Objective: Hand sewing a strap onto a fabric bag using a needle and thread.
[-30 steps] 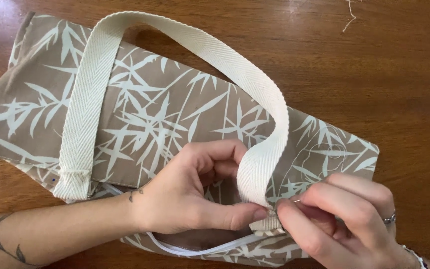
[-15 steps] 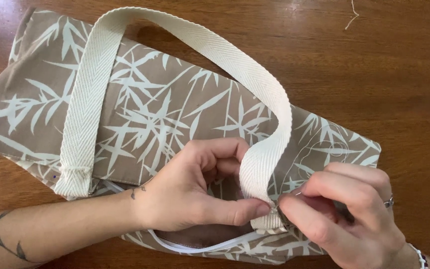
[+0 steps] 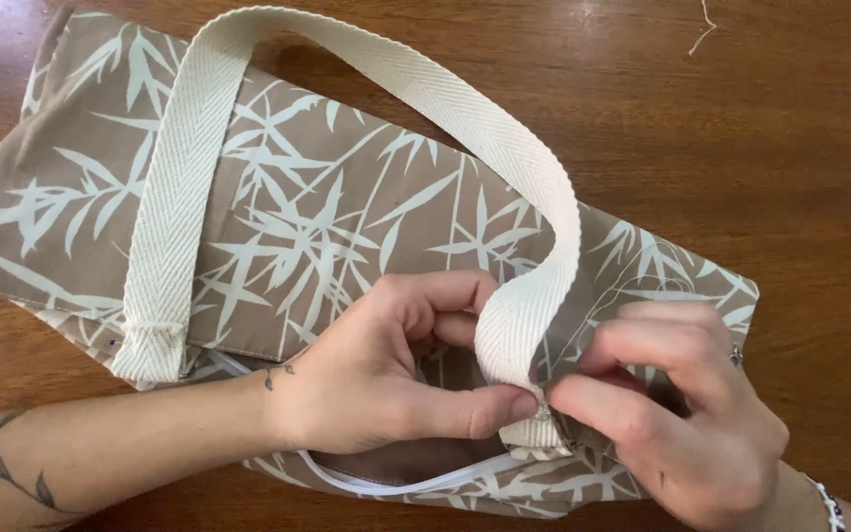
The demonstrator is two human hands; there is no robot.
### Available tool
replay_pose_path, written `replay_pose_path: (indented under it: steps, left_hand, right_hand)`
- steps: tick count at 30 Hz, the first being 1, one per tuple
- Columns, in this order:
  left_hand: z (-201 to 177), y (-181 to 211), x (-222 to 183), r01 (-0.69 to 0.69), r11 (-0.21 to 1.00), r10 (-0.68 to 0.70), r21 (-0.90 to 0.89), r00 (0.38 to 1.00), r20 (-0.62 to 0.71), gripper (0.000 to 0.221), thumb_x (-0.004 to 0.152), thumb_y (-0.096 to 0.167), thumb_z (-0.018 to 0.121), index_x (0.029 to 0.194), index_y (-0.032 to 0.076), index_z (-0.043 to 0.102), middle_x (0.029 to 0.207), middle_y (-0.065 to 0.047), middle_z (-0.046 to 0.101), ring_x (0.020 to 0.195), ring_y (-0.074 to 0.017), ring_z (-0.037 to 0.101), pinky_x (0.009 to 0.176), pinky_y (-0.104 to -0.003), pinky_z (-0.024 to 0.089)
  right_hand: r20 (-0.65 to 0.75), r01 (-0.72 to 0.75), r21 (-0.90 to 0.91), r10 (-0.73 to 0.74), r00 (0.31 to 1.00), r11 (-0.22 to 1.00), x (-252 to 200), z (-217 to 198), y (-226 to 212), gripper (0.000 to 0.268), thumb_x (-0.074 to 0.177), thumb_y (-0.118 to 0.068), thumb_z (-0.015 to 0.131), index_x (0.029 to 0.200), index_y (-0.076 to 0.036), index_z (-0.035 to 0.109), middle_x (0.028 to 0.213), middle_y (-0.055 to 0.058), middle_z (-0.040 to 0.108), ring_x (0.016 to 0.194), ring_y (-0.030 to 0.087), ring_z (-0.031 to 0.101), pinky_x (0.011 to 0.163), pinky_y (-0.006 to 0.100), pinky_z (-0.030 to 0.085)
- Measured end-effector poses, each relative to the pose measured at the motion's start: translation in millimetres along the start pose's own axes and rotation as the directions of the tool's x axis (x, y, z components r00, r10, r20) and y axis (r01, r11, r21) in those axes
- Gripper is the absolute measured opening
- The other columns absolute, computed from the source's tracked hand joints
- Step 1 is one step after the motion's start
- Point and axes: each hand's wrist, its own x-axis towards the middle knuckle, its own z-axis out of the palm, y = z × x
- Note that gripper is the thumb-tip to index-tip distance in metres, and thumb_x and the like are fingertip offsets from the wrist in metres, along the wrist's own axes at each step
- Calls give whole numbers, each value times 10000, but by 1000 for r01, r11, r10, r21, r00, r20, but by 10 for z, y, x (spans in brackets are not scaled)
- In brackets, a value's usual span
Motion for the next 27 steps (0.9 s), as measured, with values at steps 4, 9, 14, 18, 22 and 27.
replay_pose_path:
  steps: [4, 9, 14, 18, 22, 27]
  left_hand:
    - [-5, 4, 2, -14, 1000, 14, 1, 1000, 11, 203, 863, 71, 755, 1000, 36, 610, 896, -43, 743, 824, -73, 670, 764, -196, 554]
    - [-5, 4, 2, -20, 1000, 20, -15, 1000, 12, 201, 861, 68, 756, 991, 34, 606, 899, -53, 742, 826, -84, 681, 779, -206, 569]
    - [-8, -30, 0, -38, 999, 39, -31, 999, 8, 206, 869, 64, 752, 998, 37, 594, 899, -37, 729, 831, -68, 662, 784, -198, 552]
    - [-1, -80, -6, -64, 998, 64, -26, 998, -14, 189, 889, 54, 744, 993, 59, 586, 923, -2, 726, 852, -21, 620, 781, -177, 505]
    - [11, -93, -5, -95, 987, 95, -127, 995, -5, 187, 898, 41, 735, 1013, 38, 588, 943, -42, 728, 870, -61, 657, 803, -202, 549]
    - [42, -115, 8, -105, 994, 105, 8, 990, -94, 207, 850, 35, 779, 942, 78, 599, 884, 8, 705, 823, -31, 620, 731, -173, 507]
  right_hand:
    - [-12, 17, 40, -17, 1000, 999, 9, 40, 40, 246, 920, -77, 500, 782, -53, 703, 862, 115, 586, 782, 248, 576, 730, 341, 492]
    - [-97, 77, 141, -64, 993, 987, -43, 101, 88, 53, 882, -28, 602, 902, -20, 650, 866, 135, 674, 758, 238, 671, 711, 285, 564]
    - [38, 88, 186, -96, 995, 979, -25, -24, 96, 83, 905, -28, 572, 976, -18, 616, 926, 171, 688, 821, 262, 715, 767, 317, 600]
    - [-64, 31, 176, -19, 998, 984, -46, 37, -89, 138, 836, -151, 662, 906, -35, 638, 908, 190, 698, 768, 277, 744, 752, 329, 671]
    - [169, 155, -36, -147, 975, 987, 32, -129, -124, 95, 892, -117, 684, 979, -84, 701, 1129, 163, 618, 983, 257, 721, 944, 360, 619]
    - [-42, 17, 26, -16, 999, 1000, -204, -153, -210, 50, 851, -370, 720, 894, -350, 705, 1058, -165, 656, 998, 68, 618, 892, 301, 543]
